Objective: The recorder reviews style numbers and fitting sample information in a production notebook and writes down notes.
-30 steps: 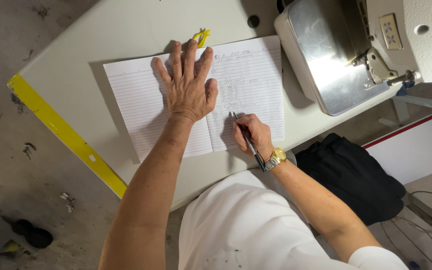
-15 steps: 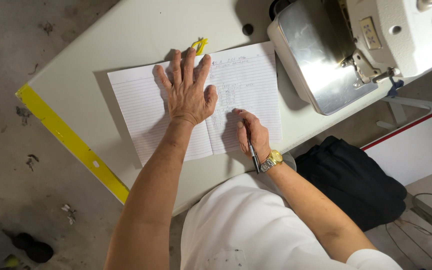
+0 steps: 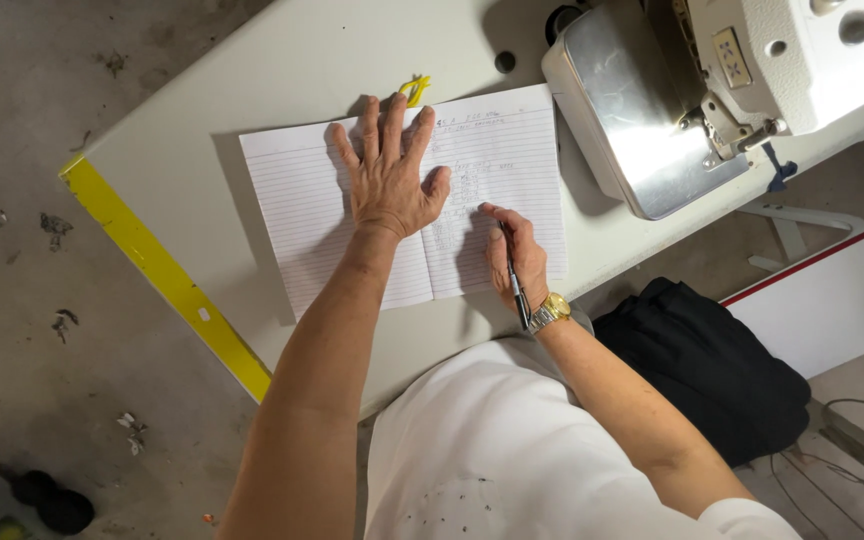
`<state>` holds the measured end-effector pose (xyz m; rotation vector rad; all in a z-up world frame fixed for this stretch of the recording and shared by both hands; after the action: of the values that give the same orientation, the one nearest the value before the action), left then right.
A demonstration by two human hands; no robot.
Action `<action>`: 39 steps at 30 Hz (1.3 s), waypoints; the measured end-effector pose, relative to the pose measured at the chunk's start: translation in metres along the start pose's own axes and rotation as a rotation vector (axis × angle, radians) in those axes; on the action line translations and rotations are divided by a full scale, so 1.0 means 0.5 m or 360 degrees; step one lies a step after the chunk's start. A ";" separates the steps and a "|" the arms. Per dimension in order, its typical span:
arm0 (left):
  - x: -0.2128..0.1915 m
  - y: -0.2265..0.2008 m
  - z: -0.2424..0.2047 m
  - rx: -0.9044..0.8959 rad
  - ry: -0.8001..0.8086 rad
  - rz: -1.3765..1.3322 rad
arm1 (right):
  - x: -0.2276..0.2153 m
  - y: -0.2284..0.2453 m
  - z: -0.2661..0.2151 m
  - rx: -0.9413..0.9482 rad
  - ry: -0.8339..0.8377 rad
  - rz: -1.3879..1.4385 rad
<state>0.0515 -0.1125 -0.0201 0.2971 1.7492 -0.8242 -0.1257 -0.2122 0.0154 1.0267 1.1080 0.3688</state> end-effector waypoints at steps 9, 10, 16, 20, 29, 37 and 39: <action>-0.008 -0.005 0.000 -0.0012 0.0013 -0.0013 | -0.013 -0.012 -0.019 0.0086 -0.0033 0.0023; -0.011 -0.006 0.000 -0.0006 0.0004 -0.0023 | -0.013 -0.012 -0.019 0.0069 -0.0049 0.0026; -0.006 -0.004 0.000 -0.0018 0.0022 -0.0036 | -0.017 0.000 -0.017 0.0033 -0.0055 -0.0080; 0.001 -0.001 0.000 -0.0028 0.0039 -0.0029 | -0.014 -0.010 -0.020 0.0036 -0.0075 -0.0038; -0.013 -0.009 -0.001 0.0003 -0.0007 0.0001 | -0.018 -0.004 -0.018 0.0038 -0.0092 -0.0050; -0.011 -0.009 0.002 0.0015 -0.0024 0.0026 | -0.019 -0.005 -0.020 0.0042 -0.0095 -0.0024; -0.012 -0.010 0.002 0.0016 -0.0026 0.0026 | -0.021 -0.003 -0.019 0.0042 -0.0089 -0.0006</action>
<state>0.0513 -0.1155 -0.0127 0.3105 1.7256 -0.8218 -0.1392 -0.2159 0.0193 1.0520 1.0669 0.3212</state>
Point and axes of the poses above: each hand's wrist, its own z-axis towards the middle knuckle, its own x-axis out of the palm, y = z × x, the point moved 9 cm from there along z, towards the middle knuckle, and after that the axes turned 9 degrees about -z, right-handed, at the moved point
